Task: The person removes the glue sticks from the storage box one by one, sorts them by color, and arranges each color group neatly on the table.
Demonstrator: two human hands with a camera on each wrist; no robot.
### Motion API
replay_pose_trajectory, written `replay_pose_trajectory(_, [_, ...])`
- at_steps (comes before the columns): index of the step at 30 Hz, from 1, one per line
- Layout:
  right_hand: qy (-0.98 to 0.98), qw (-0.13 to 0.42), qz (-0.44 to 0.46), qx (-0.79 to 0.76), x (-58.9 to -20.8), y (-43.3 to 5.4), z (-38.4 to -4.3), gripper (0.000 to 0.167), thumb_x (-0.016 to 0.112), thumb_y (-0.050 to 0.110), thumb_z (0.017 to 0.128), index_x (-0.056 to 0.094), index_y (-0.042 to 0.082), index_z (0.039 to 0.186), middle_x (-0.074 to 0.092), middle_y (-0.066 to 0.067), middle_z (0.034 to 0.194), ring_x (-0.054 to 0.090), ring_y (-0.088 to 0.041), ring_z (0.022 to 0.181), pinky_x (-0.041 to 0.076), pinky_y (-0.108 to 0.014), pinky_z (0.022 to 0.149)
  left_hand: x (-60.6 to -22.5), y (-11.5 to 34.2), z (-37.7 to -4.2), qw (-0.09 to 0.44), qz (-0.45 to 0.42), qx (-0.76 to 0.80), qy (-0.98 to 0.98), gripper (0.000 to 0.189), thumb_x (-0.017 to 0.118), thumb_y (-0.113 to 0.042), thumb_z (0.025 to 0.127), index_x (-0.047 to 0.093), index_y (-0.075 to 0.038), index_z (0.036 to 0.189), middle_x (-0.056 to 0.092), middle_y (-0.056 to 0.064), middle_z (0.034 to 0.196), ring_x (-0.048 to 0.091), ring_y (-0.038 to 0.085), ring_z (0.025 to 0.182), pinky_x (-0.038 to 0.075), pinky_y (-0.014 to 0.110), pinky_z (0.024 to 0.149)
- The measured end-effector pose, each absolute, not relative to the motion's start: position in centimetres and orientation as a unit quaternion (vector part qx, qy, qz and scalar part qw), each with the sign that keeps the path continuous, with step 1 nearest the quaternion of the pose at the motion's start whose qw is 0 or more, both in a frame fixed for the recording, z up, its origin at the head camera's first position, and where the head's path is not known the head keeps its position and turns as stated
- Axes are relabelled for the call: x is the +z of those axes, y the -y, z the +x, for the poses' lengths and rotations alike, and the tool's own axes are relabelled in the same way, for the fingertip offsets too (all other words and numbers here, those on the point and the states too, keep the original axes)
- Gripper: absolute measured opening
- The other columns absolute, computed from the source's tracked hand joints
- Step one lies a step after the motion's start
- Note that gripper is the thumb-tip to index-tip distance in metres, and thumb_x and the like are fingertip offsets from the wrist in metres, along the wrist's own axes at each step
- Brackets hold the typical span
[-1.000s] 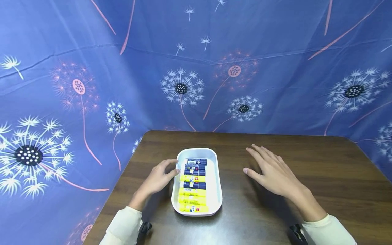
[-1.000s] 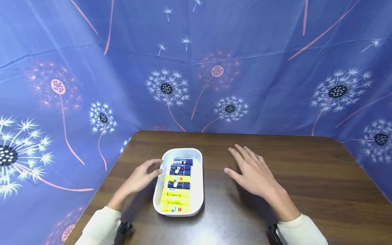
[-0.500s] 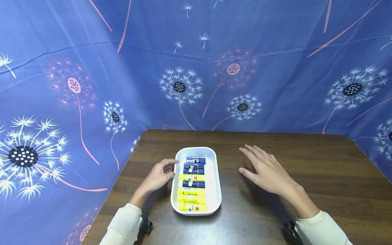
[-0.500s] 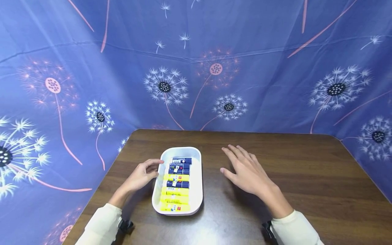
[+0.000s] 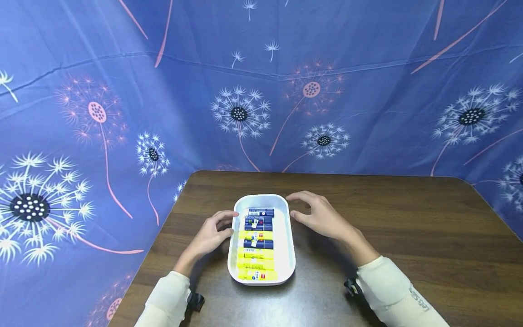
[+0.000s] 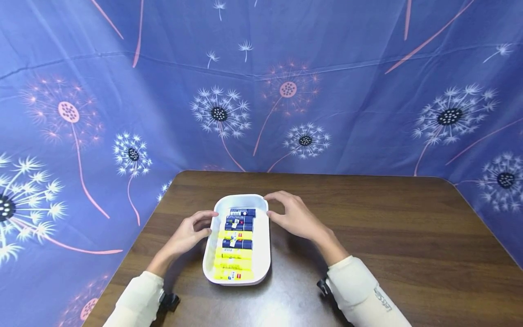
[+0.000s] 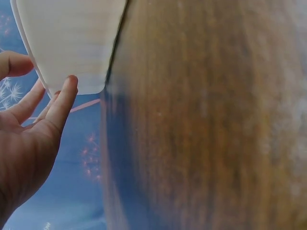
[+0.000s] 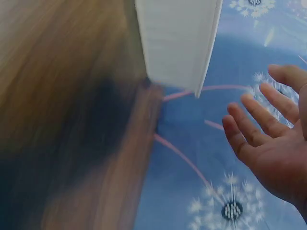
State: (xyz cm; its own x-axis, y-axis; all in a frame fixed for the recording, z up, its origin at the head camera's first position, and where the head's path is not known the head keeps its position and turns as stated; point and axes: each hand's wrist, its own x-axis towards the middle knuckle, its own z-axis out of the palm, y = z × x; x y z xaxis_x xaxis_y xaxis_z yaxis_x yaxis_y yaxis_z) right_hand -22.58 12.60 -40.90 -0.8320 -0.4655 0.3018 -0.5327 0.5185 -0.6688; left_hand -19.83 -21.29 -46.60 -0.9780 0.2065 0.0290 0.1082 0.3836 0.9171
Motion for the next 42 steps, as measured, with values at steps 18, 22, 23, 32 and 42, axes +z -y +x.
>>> replay_pose_trajectory(18, [0.848,-0.098,0.284,0.436,-42.2,-3.4,-26.7,0.034,0.072,0.006,0.094,0.069,0.002,0.128,0.072,-0.016,0.127,0.067,-0.031,0.12,0.053,-0.051,0.108,-46.8,21.5,-20.1,0.028,0.125,0.523,-0.843,0.047,0.066,0.005,0.088,0.063,-0.003,0.134,0.059,0.017,0.139,0.062,0.036,0.127,0.048,0.05,0.116])
replay_pose_trajectory(22, [0.847,-0.12,0.26,0.448,-42.7,-2.8,-27.3,0.033,0.072,0.004,0.093,0.071,0.004,0.125,0.073,-0.012,0.123,0.068,-0.028,0.117,0.055,-0.047,0.107,-46.9,21.5,-20.1,0.033,0.131,0.53,-0.837,0.047,0.066,0.004,0.089,0.062,-0.003,0.135,0.058,0.017,0.139,0.061,0.036,0.128,0.048,0.049,0.116])
replay_pose_trajectory(23, [0.847,-0.124,0.254,0.45,-42.8,-2.7,-27.4,0.033,0.072,0.003,0.092,0.071,0.005,0.125,0.073,-0.012,0.122,0.068,-0.027,0.117,0.055,-0.046,0.107,-46.9,21.5,-20.1,0.033,0.133,0.531,-0.837,0.047,0.066,0.005,0.089,0.062,-0.003,0.135,0.058,0.018,0.139,0.061,0.036,0.128,0.048,0.049,0.116])
replay_pose_trajectory(32, [0.872,-0.099,0.212,0.431,-44.0,-2.3,-28.2,0.03,0.073,-0.005,0.085,0.075,0.006,0.113,0.076,-0.011,0.112,0.071,-0.023,0.106,0.058,-0.041,0.099,-47.1,21.7,-20.2,0.033,0.126,0.53,-0.838,0.045,0.067,0.004,0.089,0.063,-0.006,0.134,0.059,0.017,0.139,0.062,0.035,0.126,0.048,0.05,0.116])
replay_pose_trajectory(42, [0.899,-0.096,0.199,0.379,-44.5,-1.4,-28.2,0.036,0.074,-0.004,0.083,0.075,0.007,0.117,0.079,-0.01,0.109,0.073,-0.023,0.106,0.058,-0.041,0.099,-47.2,21.8,-20.2,0.039,0.138,0.533,-0.834,0.047,0.066,0.004,0.09,0.062,-0.005,0.136,0.058,0.017,0.139,0.061,0.036,0.128,0.047,0.05,0.116])
